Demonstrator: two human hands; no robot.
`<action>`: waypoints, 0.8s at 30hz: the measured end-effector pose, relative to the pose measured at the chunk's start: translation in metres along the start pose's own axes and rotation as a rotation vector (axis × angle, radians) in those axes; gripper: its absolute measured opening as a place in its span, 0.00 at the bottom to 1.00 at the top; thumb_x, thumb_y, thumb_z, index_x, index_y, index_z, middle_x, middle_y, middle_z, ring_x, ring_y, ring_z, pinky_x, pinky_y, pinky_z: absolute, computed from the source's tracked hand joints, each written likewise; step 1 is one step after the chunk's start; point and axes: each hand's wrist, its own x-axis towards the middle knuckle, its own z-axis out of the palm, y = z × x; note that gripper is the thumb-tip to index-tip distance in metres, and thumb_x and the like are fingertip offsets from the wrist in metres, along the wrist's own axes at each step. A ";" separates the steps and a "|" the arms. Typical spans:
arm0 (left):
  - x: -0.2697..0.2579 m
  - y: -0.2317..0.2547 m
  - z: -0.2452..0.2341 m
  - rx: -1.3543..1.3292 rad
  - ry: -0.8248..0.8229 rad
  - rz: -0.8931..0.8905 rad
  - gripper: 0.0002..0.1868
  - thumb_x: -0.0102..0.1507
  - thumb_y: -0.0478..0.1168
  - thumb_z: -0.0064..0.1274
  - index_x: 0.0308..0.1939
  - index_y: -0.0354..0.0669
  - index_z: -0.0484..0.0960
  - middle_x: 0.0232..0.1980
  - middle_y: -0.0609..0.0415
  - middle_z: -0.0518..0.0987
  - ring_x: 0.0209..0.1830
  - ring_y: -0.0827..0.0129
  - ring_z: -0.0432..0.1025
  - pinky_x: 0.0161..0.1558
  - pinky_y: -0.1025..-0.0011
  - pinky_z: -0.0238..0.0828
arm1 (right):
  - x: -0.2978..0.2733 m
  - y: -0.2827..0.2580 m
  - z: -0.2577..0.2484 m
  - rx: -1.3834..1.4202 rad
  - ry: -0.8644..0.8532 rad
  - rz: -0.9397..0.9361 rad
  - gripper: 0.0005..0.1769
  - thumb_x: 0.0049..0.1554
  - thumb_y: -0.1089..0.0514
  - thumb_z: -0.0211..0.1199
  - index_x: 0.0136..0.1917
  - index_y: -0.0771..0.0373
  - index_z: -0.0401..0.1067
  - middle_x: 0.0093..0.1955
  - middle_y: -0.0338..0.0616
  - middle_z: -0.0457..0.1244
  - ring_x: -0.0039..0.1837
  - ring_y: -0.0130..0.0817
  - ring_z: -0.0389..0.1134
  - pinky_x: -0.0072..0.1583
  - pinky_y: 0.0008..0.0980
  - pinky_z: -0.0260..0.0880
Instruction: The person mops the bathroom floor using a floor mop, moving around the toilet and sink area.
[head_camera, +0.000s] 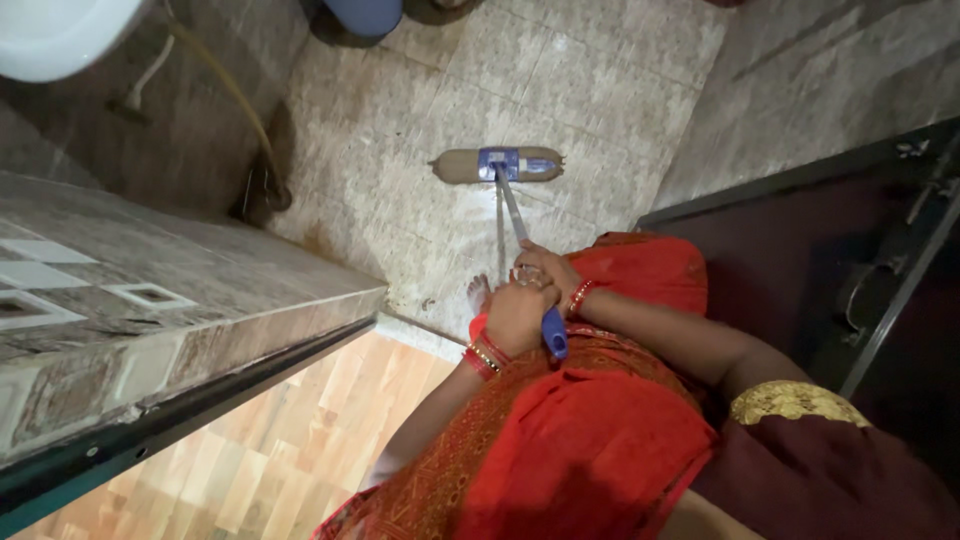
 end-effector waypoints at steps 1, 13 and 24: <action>0.003 -0.006 0.006 0.014 0.001 0.004 0.10 0.61 0.45 0.56 0.32 0.43 0.81 0.39 0.46 0.81 0.34 0.50 0.77 0.34 0.54 0.73 | 0.008 0.000 -0.009 0.016 -0.059 -0.042 0.11 0.63 0.57 0.57 0.59 0.58 0.66 0.34 0.34 0.60 0.35 0.23 0.60 0.38 0.25 0.63; 0.077 -0.133 0.066 0.069 0.306 0.017 0.11 0.60 0.45 0.56 0.43 0.46 0.83 0.44 0.44 0.82 0.42 0.47 0.78 0.39 0.55 0.75 | 0.107 -0.082 0.031 -0.292 0.140 -0.198 0.31 0.59 0.51 0.64 0.73 0.59 0.62 0.50 0.47 0.59 0.45 0.35 0.64 0.45 0.37 0.68; -0.021 -0.051 0.023 0.084 0.054 -0.140 0.13 0.62 0.48 0.56 0.42 0.44 0.84 0.50 0.46 0.82 0.46 0.49 0.78 0.45 0.55 0.75 | 0.045 0.000 0.017 -0.890 0.130 -0.192 0.42 0.50 0.48 0.68 0.76 0.52 0.62 0.71 0.72 0.58 0.51 0.45 0.65 0.48 0.43 0.67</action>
